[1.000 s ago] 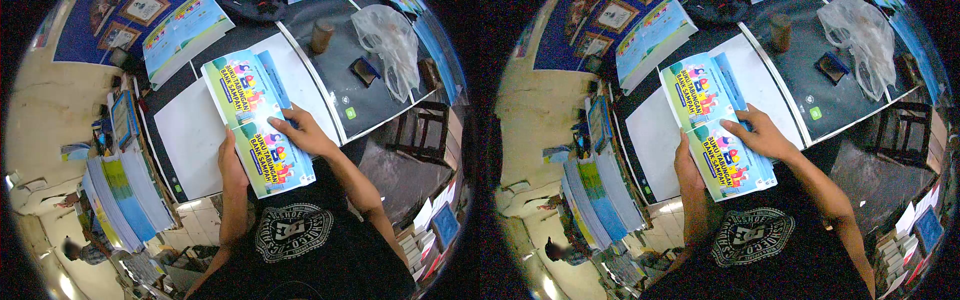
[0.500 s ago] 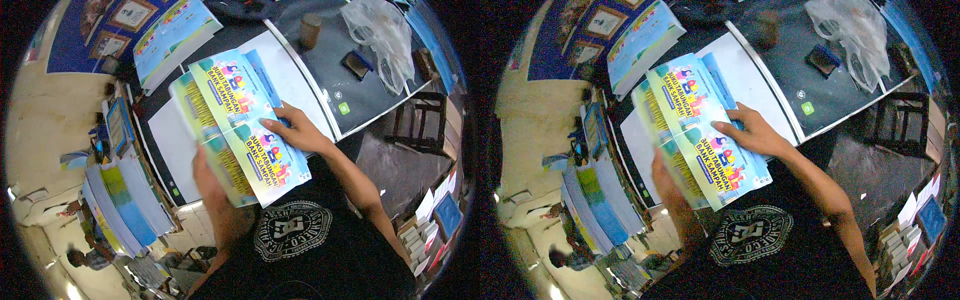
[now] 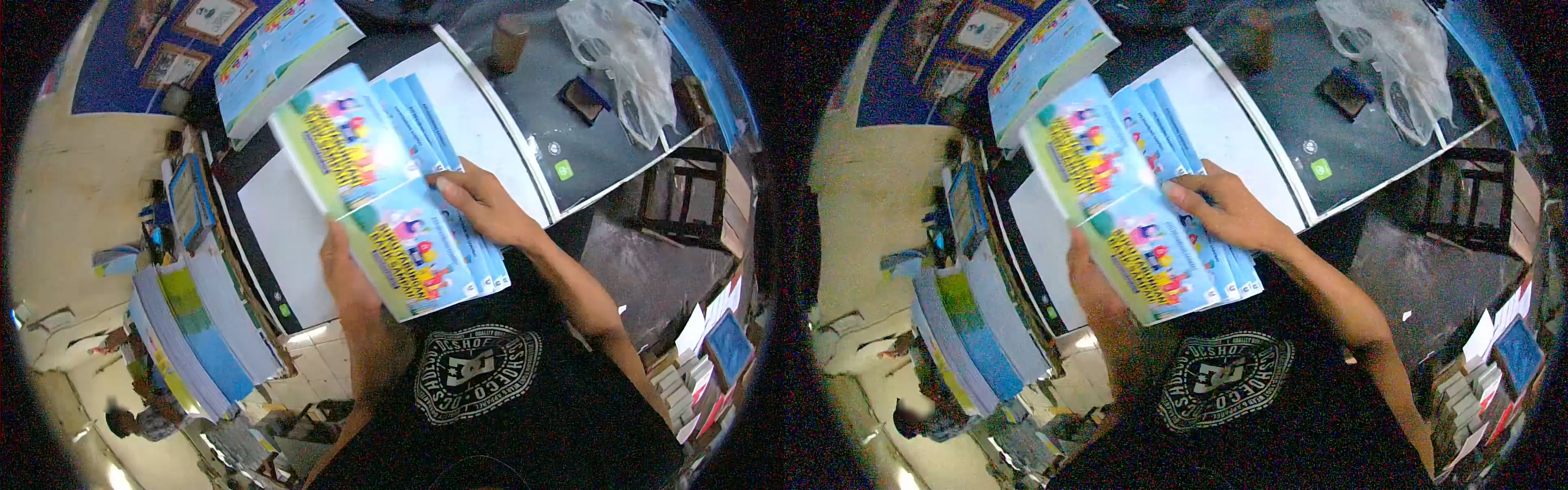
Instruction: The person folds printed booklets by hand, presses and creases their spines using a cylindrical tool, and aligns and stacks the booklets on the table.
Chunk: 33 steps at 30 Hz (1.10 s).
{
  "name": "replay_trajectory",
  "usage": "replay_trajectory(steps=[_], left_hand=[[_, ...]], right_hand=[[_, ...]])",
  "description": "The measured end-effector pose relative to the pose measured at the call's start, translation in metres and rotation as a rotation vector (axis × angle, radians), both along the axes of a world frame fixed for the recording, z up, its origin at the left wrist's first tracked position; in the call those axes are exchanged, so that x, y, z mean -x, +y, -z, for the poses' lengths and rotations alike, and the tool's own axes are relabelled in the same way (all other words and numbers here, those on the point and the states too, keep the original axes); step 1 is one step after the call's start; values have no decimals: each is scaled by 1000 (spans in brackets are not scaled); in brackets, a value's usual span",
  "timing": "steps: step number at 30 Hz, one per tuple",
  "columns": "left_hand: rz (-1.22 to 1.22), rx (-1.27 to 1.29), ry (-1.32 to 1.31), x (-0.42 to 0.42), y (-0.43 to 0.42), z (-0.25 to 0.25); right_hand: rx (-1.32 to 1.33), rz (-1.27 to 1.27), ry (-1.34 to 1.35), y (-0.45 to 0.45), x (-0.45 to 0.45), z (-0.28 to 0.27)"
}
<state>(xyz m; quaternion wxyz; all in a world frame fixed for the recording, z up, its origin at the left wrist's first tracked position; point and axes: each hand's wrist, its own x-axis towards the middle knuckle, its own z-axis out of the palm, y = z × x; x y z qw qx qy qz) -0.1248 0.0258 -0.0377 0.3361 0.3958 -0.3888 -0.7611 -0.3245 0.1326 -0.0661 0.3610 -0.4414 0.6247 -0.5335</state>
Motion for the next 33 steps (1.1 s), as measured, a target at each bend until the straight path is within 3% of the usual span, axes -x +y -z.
replay_trajectory(steps=[4, 8, 21, 24, 28, 31, 32, 33], left_hand=[[62, -191, 51, 26, 21, -2], [79, -208, 106, 24, 20, -4], [-45, -32, -131, 9, 15, -15], [-137, -73, -61, -16, -2, -34], [-235, -53, 196, -44, -22, -60], [-268, -52, 242, -49, -24, -62], [-100, 52, 210, -53, -24, -54], [-133, 83, 83, -46, -19, -49]], right_hand=[[-40, 38, -93, 0, -3, -11], [-6, 34, -137, -2, -5, -7], [0, -3, -112, 0, -1, -2], [126, 165, -24, -2, -3, 1], [-13, 68, 70, -4, 1, -5], [-78, -15, 83, -6, -1, -4], [-54, 4, 57, -7, -3, -7], [-30, 29, 33, -7, -4, -10]])
